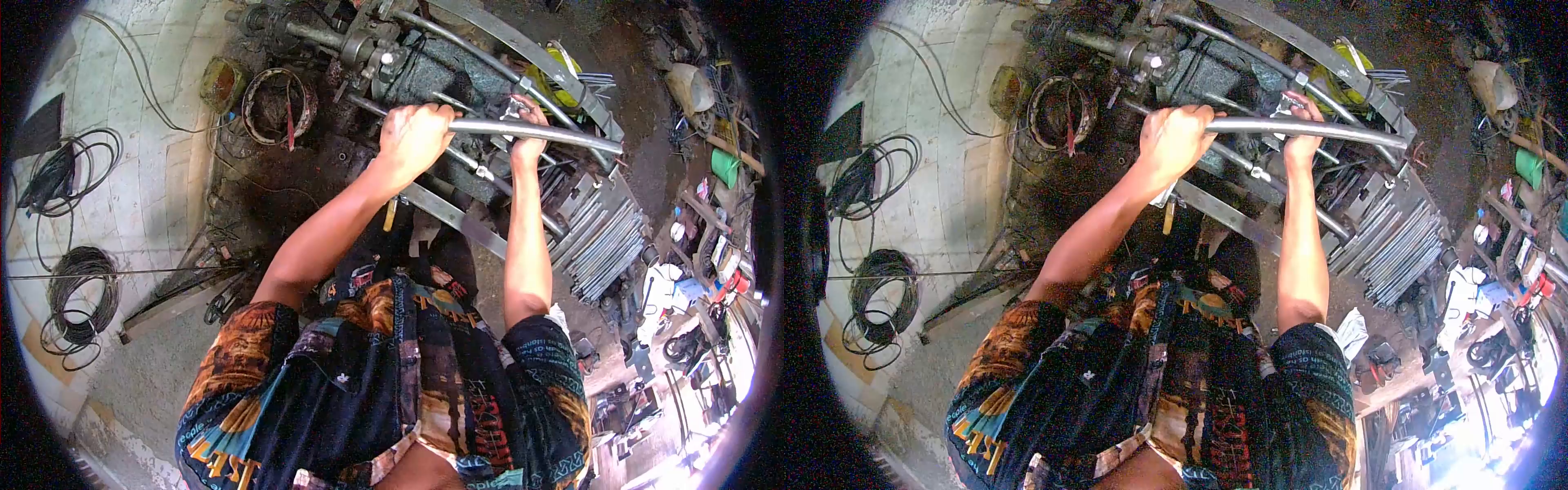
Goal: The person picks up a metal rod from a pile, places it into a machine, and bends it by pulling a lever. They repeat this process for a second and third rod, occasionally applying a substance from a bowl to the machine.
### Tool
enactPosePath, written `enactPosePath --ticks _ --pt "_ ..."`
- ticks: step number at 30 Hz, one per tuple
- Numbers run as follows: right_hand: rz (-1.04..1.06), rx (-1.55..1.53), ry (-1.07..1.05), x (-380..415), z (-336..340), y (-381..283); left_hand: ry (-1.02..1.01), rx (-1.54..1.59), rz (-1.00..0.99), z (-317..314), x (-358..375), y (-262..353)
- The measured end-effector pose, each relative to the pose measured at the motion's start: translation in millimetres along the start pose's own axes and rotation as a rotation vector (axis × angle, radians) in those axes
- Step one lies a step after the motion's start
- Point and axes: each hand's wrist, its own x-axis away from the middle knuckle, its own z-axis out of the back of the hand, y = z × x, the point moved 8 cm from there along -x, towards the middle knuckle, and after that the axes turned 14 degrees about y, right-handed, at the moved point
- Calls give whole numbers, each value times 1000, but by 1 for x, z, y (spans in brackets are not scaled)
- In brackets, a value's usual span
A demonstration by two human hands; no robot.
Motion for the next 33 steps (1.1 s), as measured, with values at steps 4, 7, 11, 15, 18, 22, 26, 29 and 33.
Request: enactPosePath --ticks 4,7,11,15,18,22,26,29,33 --pt "87 37 73 1 -12 -5 44 14 -17 8 -7 -9" --pt "-45 15 62 -1 -18 6 71 28 -30 7 -12 -18" --pt "56 -2 98 -1 -28 5 83 12 -35 9 -15 -28" --pt "51 27 99 -4 -34 12 82 10 -9 9 -19 -40" --pt "-32 23 88 -2 -37 18 71 13 -16 12 -20 -44" --pt "22 -26 108 -2 -41 16 115 23 -40 11 -22 -47" --pt "115 13 168 0 -47 1 89 -41 -61 10 -26 -48" --pt "34 -14 150 3 -49 -4 43 -66 -63 5 -25 -55" --pt "78 -15 174 2 -50 -4 179 -61 -95 13 -29 -50"
